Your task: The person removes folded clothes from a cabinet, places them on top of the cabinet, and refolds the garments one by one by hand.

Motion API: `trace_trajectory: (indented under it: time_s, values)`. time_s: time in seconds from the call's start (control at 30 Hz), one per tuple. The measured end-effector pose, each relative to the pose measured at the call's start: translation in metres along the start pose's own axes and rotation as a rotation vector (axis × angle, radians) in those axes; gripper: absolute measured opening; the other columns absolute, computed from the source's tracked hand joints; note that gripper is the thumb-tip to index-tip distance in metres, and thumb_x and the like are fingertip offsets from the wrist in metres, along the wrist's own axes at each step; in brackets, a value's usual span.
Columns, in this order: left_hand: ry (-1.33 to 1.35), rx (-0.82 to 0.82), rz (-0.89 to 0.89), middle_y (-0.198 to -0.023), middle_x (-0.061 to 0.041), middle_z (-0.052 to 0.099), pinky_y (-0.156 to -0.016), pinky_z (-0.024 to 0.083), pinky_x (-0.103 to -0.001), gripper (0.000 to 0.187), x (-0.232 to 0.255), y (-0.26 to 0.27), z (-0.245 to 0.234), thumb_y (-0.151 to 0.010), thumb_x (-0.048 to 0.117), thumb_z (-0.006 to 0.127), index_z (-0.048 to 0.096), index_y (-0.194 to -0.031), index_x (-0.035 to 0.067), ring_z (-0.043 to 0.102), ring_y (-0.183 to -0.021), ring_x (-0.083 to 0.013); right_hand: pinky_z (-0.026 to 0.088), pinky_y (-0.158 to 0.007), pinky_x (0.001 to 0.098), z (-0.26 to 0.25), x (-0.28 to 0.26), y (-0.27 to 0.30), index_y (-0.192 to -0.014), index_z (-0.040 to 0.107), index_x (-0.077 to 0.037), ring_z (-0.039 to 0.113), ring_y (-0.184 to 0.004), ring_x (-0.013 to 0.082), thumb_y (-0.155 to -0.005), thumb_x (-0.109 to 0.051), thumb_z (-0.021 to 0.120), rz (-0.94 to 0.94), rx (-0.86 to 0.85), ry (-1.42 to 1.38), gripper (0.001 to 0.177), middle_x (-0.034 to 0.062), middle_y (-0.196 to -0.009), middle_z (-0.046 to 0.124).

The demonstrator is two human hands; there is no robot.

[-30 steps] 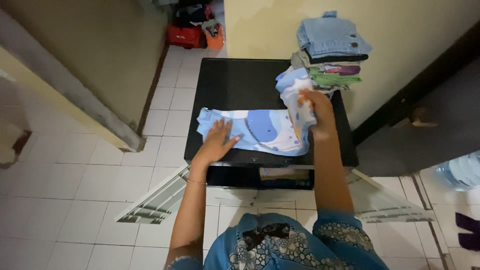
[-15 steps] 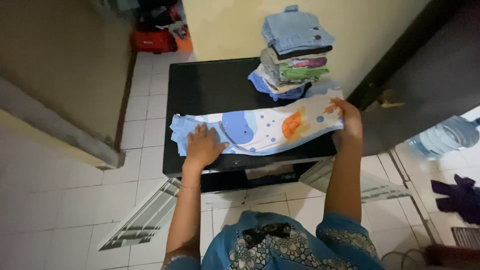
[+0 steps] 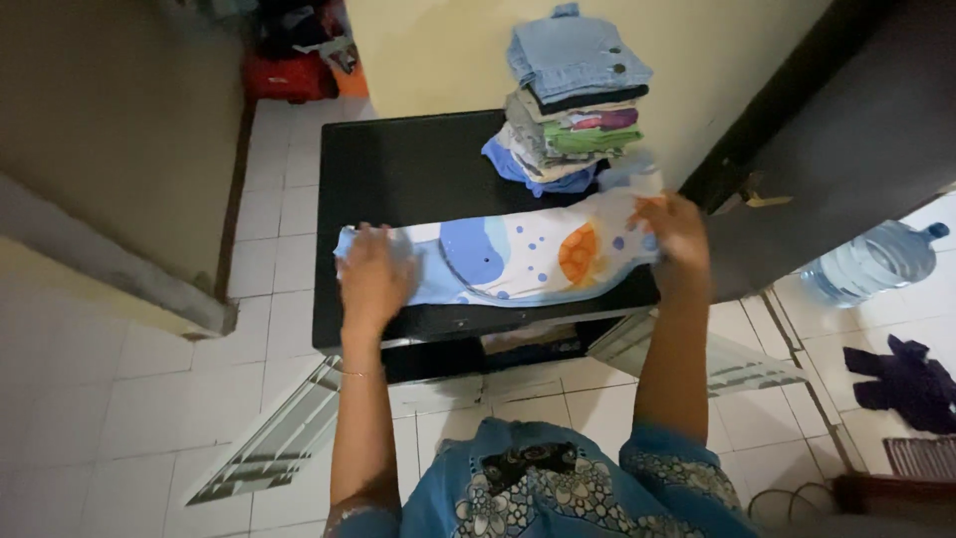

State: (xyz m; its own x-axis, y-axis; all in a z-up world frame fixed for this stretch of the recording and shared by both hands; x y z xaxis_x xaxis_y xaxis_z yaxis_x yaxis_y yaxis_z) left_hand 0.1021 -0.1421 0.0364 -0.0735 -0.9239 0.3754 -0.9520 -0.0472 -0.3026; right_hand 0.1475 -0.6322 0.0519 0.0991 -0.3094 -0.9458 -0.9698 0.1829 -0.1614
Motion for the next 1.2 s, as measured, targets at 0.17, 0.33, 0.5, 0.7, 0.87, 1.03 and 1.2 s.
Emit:
trace_trajectory:
  time_s: [0.17, 0.33, 0.5, 0.7, 0.87, 1.03, 1.2]
  values:
    - [0.016, 0.082, -0.166, -0.157, -0.028, 0.043, -0.114, 0.037, -0.060, 0.076, -0.063, -0.008, -0.016, -0.090, 0.045, 0.070, 0.050, -0.148, 0.000, 0.041, -0.145, -0.0428, 0.052, -0.070, 0.0401, -0.046, 0.010, 0.001, -0.117, 0.068, 0.000, 0.068, -0.085, 0.0272, -0.084, -0.026, 0.076, 0.044, 0.266, 0.640, 0.042, 0.0191, -0.098, 0.073]
    - [-0.040, -0.052, -0.273, -0.154, -0.028, 0.039, -0.110, 0.030, -0.067, 0.089, -0.066, -0.022, -0.004, -0.080, 0.052, 0.081, 0.050, -0.142, -0.004, 0.035, -0.144, -0.0422, 0.052, -0.079, 0.0531, 0.005, 0.017, -0.020, -0.112, 0.069, 0.002, 0.065, -0.097, 0.0443, -0.085, -0.031, 0.078, -0.122, 0.230, 1.018, 0.044, 0.0268, -0.106, 0.068]
    - [-0.042, -0.023, -0.308, -0.151, -0.026, 0.042, -0.111, 0.031, -0.064, 0.095, -0.060, -0.019, -0.017, -0.071, 0.050, 0.087, 0.050, -0.141, -0.002, 0.038, -0.141, -0.0404, 0.054, -0.088, 0.0470, 0.168, -0.027, 0.018, -0.104, 0.073, -0.006, 0.069, -0.100, 0.0361, -0.097, -0.033, 0.065, -0.464, -0.154, 0.684, 0.029, 0.0174, -0.107, 0.073]
    - [0.165, 0.077, -0.311, -0.104, -0.014, 0.075, -0.085, 0.055, -0.046, 0.040, -0.071, 0.017, -0.034, -0.091, 0.039, 0.075, 0.066, -0.113, 0.007, 0.070, -0.101, -0.0342, 0.051, -0.079, 0.0514, 0.289, -0.089, 0.086, -0.096, 0.071, -0.006, 0.067, -0.089, 0.0392, -0.096, -0.042, 0.069, -0.363, -0.434, 0.687, 0.036, 0.0183, -0.097, 0.071]
    - [0.250, 0.160, -0.154, -0.092, -0.015, 0.072, -0.072, 0.054, -0.047, 0.034, -0.054, 0.034, -0.036, -0.087, 0.033, 0.075, 0.064, -0.102, 0.005, 0.069, -0.087, -0.0366, 0.051, -0.075, 0.0490, 0.305, -0.098, 0.094, -0.119, 0.058, -0.003, 0.067, -0.085, 0.0388, -0.081, -0.024, 0.080, -0.311, -0.359, 0.453, 0.049, 0.0161, -0.093, 0.066]
    - [0.243, 0.108, -0.156, -0.092, -0.017, 0.071, -0.075, 0.053, -0.049, 0.033, -0.059, 0.035, -0.018, -0.089, 0.033, 0.074, 0.062, -0.097, 0.004, 0.068, -0.089, -0.0387, 0.052, -0.096, 0.0428, 0.311, -0.100, 0.105, -0.145, 0.055, -0.013, 0.066, -0.114, 0.0363, -0.092, 0.001, 0.064, -0.617, -0.378, 0.097, 0.055, 0.0207, -0.123, 0.066]
    - [0.303, 0.141, -0.051, -0.099, -0.022, 0.070, -0.075, 0.052, -0.051, 0.021, -0.065, 0.039, -0.004, -0.097, 0.022, 0.066, 0.059, -0.104, 0.003, 0.066, -0.093, -0.0425, 0.055, -0.094, 0.0401, 0.302, -0.105, 0.111, -0.146, 0.057, -0.015, 0.067, -0.113, 0.0335, -0.093, 0.003, 0.058, -0.575, -0.293, 0.257, 0.055, 0.0205, -0.128, 0.067]
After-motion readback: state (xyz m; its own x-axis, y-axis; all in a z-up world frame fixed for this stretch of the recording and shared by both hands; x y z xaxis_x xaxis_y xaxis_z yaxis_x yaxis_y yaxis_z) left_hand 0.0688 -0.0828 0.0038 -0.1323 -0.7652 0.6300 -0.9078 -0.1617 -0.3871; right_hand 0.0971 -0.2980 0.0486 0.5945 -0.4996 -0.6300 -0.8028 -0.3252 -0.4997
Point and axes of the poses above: each hand's wrist, its own y-axis away from the middle knuckle, its own z-axis out of the palm, x = y × z, the point moved 8 cm from there along -y, towards the middle knuckle
